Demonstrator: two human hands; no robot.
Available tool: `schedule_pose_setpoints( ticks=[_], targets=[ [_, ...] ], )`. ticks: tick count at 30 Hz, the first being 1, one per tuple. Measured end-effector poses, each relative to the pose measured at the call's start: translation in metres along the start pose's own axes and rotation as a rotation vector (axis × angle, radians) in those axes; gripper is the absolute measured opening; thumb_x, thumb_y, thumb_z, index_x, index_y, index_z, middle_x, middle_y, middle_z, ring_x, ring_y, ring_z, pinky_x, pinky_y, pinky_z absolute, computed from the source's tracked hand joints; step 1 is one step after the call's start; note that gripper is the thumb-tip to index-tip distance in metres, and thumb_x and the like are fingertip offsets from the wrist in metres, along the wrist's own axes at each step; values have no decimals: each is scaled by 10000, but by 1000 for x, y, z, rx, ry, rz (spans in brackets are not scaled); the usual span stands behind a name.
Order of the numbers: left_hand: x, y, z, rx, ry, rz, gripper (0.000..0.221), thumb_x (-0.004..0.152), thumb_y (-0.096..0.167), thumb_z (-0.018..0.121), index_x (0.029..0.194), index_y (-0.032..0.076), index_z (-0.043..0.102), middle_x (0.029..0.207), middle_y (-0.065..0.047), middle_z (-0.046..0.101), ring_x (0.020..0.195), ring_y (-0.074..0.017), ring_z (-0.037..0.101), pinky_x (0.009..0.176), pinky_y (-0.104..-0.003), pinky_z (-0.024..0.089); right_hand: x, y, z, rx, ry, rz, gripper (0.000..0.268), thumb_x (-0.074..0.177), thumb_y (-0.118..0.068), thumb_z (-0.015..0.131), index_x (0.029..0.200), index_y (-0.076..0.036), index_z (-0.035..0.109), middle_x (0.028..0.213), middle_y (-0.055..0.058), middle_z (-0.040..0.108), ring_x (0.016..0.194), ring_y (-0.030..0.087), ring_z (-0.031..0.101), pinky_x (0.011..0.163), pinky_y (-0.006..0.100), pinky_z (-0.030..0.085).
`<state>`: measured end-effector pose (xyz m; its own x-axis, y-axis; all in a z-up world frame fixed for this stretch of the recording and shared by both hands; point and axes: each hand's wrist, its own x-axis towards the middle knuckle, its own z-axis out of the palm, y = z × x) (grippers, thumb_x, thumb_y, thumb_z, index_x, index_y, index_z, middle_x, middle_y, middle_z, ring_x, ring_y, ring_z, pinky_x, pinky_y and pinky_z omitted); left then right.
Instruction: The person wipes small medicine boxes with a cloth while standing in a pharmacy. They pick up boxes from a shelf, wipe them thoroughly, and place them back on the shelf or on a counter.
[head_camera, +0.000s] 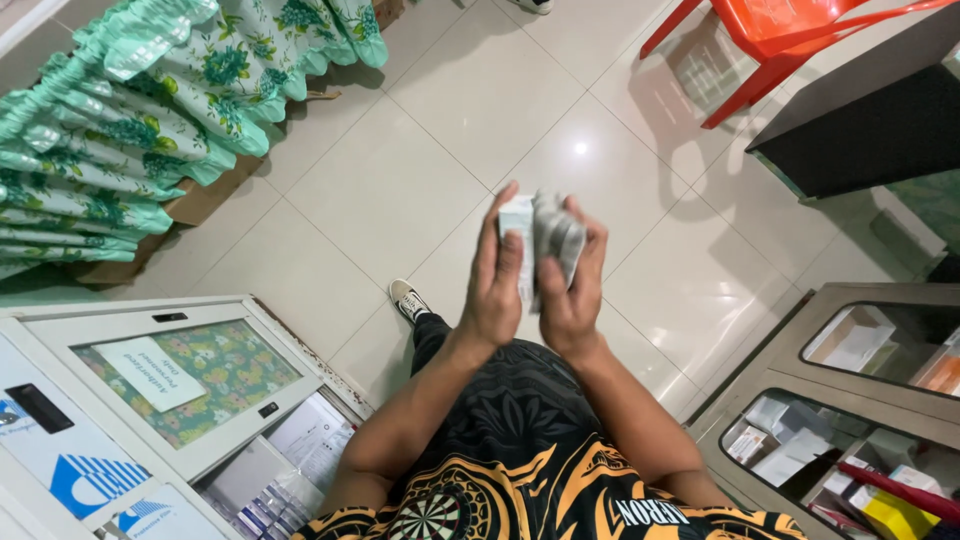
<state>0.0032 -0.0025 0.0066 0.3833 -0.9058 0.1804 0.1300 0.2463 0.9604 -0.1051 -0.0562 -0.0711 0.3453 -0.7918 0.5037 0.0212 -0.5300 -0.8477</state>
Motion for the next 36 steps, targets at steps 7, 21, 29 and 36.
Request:
schedule_pose_setpoints(
  ticks=[7, 21, 29, 36],
  targets=[
    [3, -4, -17, 26, -16, 20, 589, 1111, 382, 306, 1555, -6, 309, 1391, -309, 486, 1305, -431, 489, 1173, -613, 298, 2, 3, 10, -21, -10, -11, 620, 1050, -345, 554, 1469, 90, 415, 1302, 178, 429, 1460, 412, 358, 1248, 538, 209],
    [15, -4, -77, 80, 143, -16, 551, 1119, 352, 351, 1572, 40, 329, 1516, -277, 438, 1427, -398, 407, 1200, -539, 283, 42, -8, 80, 56, -98, -5, 643, 1064, -317, 516, 1573, 35, 345, 1335, 167, 414, 1331, 272, 435, 1217, 448, 271],
    [52, 0, -146, 108, 219, 64, 530, 1126, 342, 350, 1564, 45, 349, 1474, -238, 462, 1391, -362, 432, 1208, -537, 270, 48, -14, 145, 64, -166, -17, 652, 1035, -312, 556, 1545, 49, 371, 1339, 186, 415, 1276, 307, 452, 1154, 499, 312],
    [68, 7, -190, 47, 180, 20, 533, 1130, 348, 312, 1567, 42, 328, 1409, -221, 535, 1358, -322, 469, 1203, -528, 284, 83, -24, 182, 65, -209, -45, 683, 1019, -322, 572, 1547, 57, 363, 1328, 186, 403, 1273, 321, 446, 1159, 505, 316]
  ],
)
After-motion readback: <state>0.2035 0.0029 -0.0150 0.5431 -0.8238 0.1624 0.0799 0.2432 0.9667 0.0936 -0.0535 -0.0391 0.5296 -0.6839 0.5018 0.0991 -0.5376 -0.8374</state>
